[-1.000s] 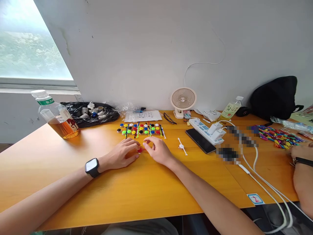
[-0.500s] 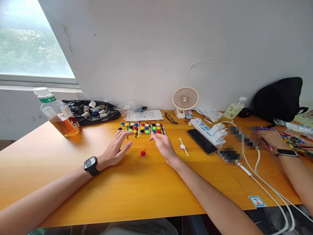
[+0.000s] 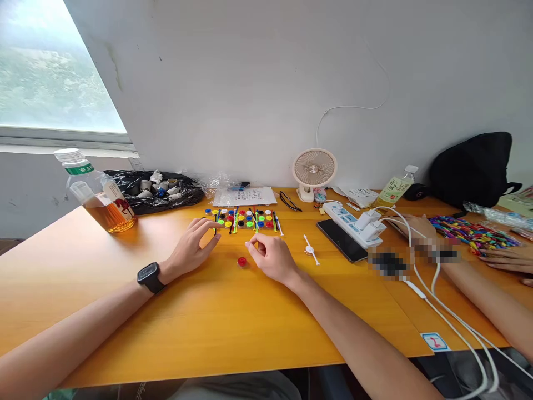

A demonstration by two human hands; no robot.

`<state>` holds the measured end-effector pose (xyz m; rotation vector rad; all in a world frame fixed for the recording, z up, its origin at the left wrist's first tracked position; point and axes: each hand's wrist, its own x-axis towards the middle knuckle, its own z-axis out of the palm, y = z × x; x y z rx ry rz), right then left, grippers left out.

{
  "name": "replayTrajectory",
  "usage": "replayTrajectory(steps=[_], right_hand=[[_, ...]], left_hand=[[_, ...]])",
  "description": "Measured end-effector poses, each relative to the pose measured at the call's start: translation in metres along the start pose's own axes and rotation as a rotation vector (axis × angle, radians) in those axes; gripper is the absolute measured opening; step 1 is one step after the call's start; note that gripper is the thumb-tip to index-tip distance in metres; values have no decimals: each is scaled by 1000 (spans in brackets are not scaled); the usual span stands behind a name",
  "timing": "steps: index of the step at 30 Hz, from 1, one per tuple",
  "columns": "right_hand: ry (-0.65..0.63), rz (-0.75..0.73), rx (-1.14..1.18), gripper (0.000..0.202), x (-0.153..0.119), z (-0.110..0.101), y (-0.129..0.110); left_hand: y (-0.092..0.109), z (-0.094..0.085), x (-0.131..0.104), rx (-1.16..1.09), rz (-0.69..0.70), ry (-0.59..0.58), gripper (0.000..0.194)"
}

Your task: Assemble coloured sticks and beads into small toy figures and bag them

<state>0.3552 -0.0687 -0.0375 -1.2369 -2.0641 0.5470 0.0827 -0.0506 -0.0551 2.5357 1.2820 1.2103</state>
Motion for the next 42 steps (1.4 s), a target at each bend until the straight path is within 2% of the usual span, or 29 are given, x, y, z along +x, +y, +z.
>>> replayTrajectory(steps=[4,7,9,12,16,18,23,26,31,36,42], right_hand=[[35,-29,-102,30,0,-3,-2],[70,-22,-132,33,0,-4,-1],[92,-15,-143,35,1,-5,-1],[112,-15,-157,36,0,-6,-1],[115,-9,-163,37,0,-6,-1],[112,-6,-165,38,0,-5,-2],[117,-9,-165,38,0,-4,-1],[106,-3,-165,38,0,-3,-1],[97,3,-177,39,0,-2,-1],[88,11,-177,40,0,-2,-1],[85,19,-182,40,0,-2,-1]], left_hand=[[-24,-3,2,112,-69,74,18],[-46,-6,2,177,-194,105,19],[-58,-8,1,185,-260,93,23],[-67,-8,0,158,-249,31,28],[-65,-6,-1,183,-155,-96,32],[-64,-4,-1,227,-134,-120,30],[-61,-3,-1,301,-146,-49,29],[-56,-2,0,283,-98,-80,31],[-51,-2,0,290,-119,-82,18],[-50,-2,0,297,-112,-93,25],[-49,-3,0,314,-111,-102,22]])
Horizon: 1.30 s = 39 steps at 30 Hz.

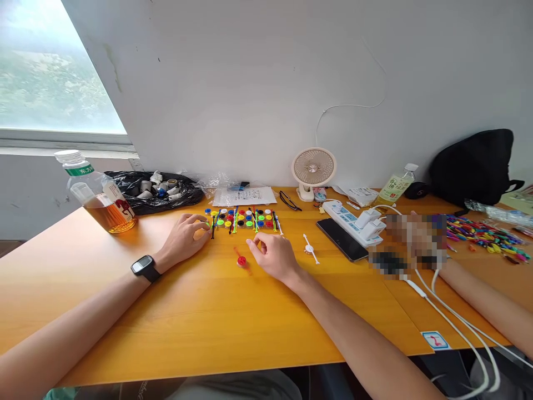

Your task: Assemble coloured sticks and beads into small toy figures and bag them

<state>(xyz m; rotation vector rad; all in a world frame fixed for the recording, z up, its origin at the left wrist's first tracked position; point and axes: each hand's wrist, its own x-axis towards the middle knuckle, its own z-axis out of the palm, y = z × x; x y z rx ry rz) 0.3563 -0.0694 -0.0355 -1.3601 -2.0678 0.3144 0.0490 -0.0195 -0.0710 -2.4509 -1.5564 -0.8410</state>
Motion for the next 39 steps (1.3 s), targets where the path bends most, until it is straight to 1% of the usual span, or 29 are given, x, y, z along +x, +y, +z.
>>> replayTrajectory(steps=[3,7,16,22,28,31,35,39], right_hand=[[-4,-5,0,39,0,1,1],[-15,-9,-3,38,0,2,2],[-29,-9,-14,37,0,2,0],[-32,-3,-24,37,0,2,-1],[-38,-5,-28,37,-1,3,0],[-45,-8,-33,37,-1,3,-1],[-52,-5,-34,37,-1,3,-2],[-63,2,-36,37,-1,2,-3]], left_hand=[[-1,1,0,-1,-2,9,25],[-2,4,-1,10,30,-12,30],[-1,5,-1,14,28,7,25],[-1,4,0,9,20,-18,29],[-1,4,0,-45,-36,-65,20],[0,4,0,-98,-57,-67,18],[1,3,0,-115,-48,-71,24],[4,-1,1,-98,-36,-89,21]])
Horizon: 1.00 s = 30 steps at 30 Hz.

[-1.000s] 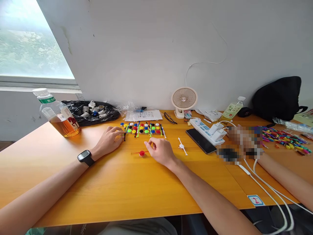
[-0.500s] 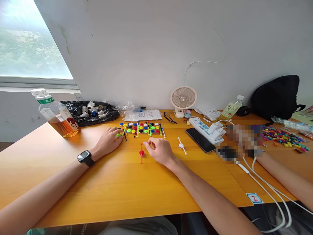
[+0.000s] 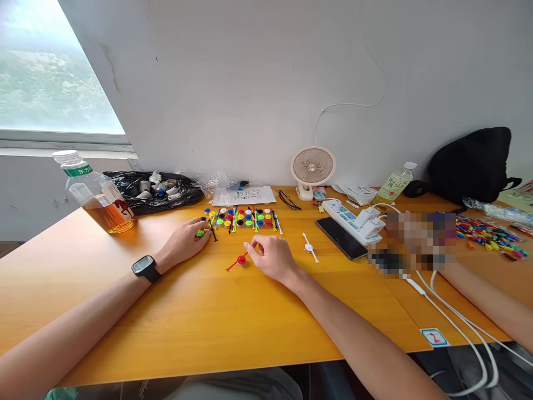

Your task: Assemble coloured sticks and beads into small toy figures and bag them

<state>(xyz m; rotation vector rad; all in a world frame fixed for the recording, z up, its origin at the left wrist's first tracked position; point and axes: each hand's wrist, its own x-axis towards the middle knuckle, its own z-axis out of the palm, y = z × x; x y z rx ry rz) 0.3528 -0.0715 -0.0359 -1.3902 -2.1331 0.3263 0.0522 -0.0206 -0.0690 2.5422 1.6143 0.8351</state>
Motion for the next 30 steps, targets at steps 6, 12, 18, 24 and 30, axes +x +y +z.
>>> replayTrajectory(steps=[6,12,18,24,30], right_hand=[[7,-3,14,37,0,0,-1],[8,0,5,37,0,0,0],[-4,-4,4,37,-1,0,0],[-8,-4,6,37,-1,0,0],[-18,-8,-2,36,-1,0,0]], left_hand=[[0,0,0,7,-18,19,17],[-1,4,0,65,-30,0,30],[2,1,-1,91,-38,-24,42],[4,-2,-1,97,-23,-15,29],[3,-2,0,103,-4,-1,21]])
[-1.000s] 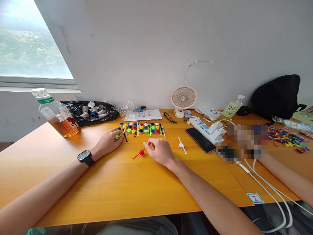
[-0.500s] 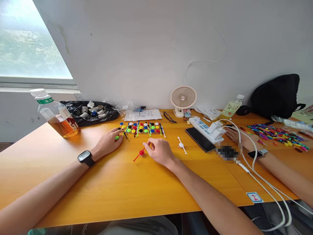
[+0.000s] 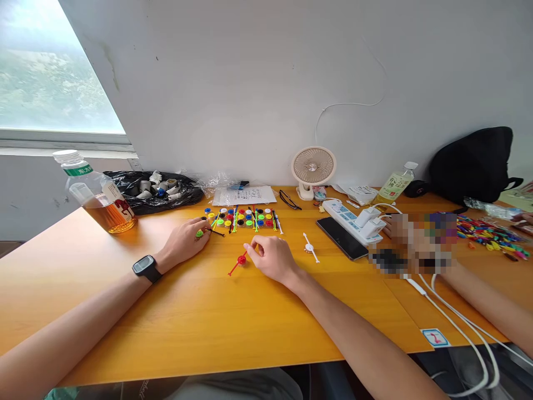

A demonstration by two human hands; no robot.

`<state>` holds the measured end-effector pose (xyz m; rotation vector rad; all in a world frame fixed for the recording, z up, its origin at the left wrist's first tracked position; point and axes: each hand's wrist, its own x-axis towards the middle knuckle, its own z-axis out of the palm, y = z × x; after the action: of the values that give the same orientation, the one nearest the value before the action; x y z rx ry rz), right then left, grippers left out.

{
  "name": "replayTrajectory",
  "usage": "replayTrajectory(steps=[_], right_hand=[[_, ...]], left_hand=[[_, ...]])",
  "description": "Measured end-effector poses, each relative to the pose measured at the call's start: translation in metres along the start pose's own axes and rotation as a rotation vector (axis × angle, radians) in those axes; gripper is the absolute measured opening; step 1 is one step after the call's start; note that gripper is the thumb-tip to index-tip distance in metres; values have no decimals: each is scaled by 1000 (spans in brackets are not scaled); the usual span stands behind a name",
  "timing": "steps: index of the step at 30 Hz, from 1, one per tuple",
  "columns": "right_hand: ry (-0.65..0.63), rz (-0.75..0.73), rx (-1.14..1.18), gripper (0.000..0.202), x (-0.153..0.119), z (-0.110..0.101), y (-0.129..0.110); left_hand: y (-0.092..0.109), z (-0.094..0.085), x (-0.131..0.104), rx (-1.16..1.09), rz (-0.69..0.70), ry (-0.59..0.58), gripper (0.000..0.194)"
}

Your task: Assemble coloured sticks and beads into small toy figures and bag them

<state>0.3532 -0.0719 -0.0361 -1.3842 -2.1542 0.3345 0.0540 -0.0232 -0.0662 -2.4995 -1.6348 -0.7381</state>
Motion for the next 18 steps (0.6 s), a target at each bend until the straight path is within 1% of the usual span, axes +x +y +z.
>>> replayTrajectory(steps=[5,7,9,11,13,16,18], right_hand=[[-3,-3,-5,35,0,0,0],[-6,-5,-11,35,0,0,1],[-8,-9,-15,35,0,1,1],[-9,-10,-15,34,0,1,1],[-10,-7,-11,34,0,0,1],[-14,-1,-11,33,0,-1,0],[-18,1,-15,34,0,-1,-1]], left_hand=[[-1,-1,1,-21,19,49,17],[-1,-3,2,-58,10,107,15],[0,-5,2,-102,-28,184,15],[0,-8,2,-123,-109,255,16],[-1,-10,2,-113,-231,297,19],[-6,-12,4,-112,-430,290,23],[-11,-12,6,-117,-519,259,27]])
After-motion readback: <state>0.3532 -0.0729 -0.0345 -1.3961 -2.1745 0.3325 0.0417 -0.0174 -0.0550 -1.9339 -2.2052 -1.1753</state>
